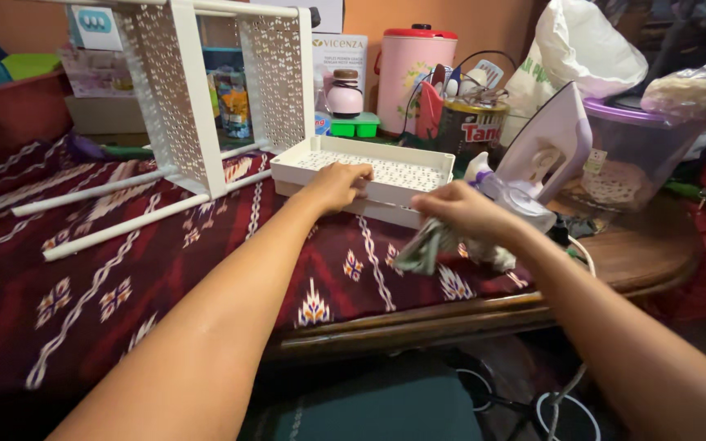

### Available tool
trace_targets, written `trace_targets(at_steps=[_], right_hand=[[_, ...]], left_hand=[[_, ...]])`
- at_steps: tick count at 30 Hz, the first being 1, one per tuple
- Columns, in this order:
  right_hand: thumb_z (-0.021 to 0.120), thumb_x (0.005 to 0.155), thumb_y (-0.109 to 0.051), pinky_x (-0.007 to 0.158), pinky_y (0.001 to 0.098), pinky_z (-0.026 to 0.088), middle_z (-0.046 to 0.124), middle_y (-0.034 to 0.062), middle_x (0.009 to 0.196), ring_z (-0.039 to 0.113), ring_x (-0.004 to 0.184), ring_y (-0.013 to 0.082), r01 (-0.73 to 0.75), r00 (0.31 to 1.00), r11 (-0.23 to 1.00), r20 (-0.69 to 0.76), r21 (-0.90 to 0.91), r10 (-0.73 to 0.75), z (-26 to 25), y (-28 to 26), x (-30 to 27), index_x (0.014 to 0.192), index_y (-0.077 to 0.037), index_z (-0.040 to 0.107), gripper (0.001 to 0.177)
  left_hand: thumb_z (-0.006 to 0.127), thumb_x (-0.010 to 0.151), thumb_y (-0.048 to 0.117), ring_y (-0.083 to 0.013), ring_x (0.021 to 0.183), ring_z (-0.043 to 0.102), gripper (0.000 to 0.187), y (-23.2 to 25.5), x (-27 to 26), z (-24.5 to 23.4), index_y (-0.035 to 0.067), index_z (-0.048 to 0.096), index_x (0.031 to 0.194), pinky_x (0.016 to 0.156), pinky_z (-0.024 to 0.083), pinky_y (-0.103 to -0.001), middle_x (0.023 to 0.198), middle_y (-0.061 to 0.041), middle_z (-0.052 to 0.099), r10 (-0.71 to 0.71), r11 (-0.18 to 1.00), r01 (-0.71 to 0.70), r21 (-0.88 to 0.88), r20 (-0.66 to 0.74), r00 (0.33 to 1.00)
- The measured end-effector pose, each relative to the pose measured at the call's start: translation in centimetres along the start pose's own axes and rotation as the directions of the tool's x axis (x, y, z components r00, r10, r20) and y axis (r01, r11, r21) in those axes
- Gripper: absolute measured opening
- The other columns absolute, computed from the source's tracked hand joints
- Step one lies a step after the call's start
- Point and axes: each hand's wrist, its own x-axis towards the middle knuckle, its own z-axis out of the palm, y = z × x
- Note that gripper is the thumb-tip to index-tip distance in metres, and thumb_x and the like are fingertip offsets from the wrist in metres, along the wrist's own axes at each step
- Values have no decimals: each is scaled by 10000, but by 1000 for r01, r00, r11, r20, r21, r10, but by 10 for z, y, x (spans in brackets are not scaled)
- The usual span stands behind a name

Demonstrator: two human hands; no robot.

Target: The person assembles a white plastic storage rack by inserting rods into perforated panels and wiping the surfaces with a cloth. They repeatedly attach and detach components, clean the panels, and stack the finished units on a patterned table.

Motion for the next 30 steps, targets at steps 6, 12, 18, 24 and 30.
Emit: trace_targets(at_steps=[6,12,18,24,30], right_hand=[[579,970,-470,660,368,504,708,80,764,690,687,274,332,907,892,-156,-308,-391,64,-54,1,1011,-137,735,370],[674,917,-420,870,512,426,675,148,1064,598,1066,392,547,699,610,-87,-574,-709,97,-83,21,1071,-163,712,302],[670,962,-345,886,461,476,695,108,1058,645,1051,317,540,792,784,-132,-307,-597,139,-112,56,1093,-154,725,239],[653,1002,-192,837,352,546,725,139,995,675,924,202,571,819,795,-74,204,-569,207,-140,138,1209,-53,670,249],[645,880,-120,686,410,568,648,148,1139,665,891,252,182,983,809,-106,559,-148,262,-171,229,1503,-87,315,705]], left_hand=[[740,766,135,-360,1050,682,386,-4,-5,-10,140,678,1147,978,476,-480,1072,-141,762,105,993,-106,44,33,994],[743,832,212,-412,1062,629,390,4,-48,-58,110,653,1198,939,484,-460,1114,-186,712,93,996,-92,14,-213,973],[708,904,209,-383,1042,620,280,-31,-141,-132,82,638,1143,907,485,-494,1092,-153,667,-125,929,297,219,-570,812],[734,812,312,-466,1147,578,349,-80,-243,-193,124,678,1101,897,463,-625,1304,-174,603,-567,566,717,406,-440,696],[642,898,226,-382,1258,617,309,-89,-273,-198,161,714,1192,965,518,-590,1439,-115,596,-722,540,709,454,-183,667]])
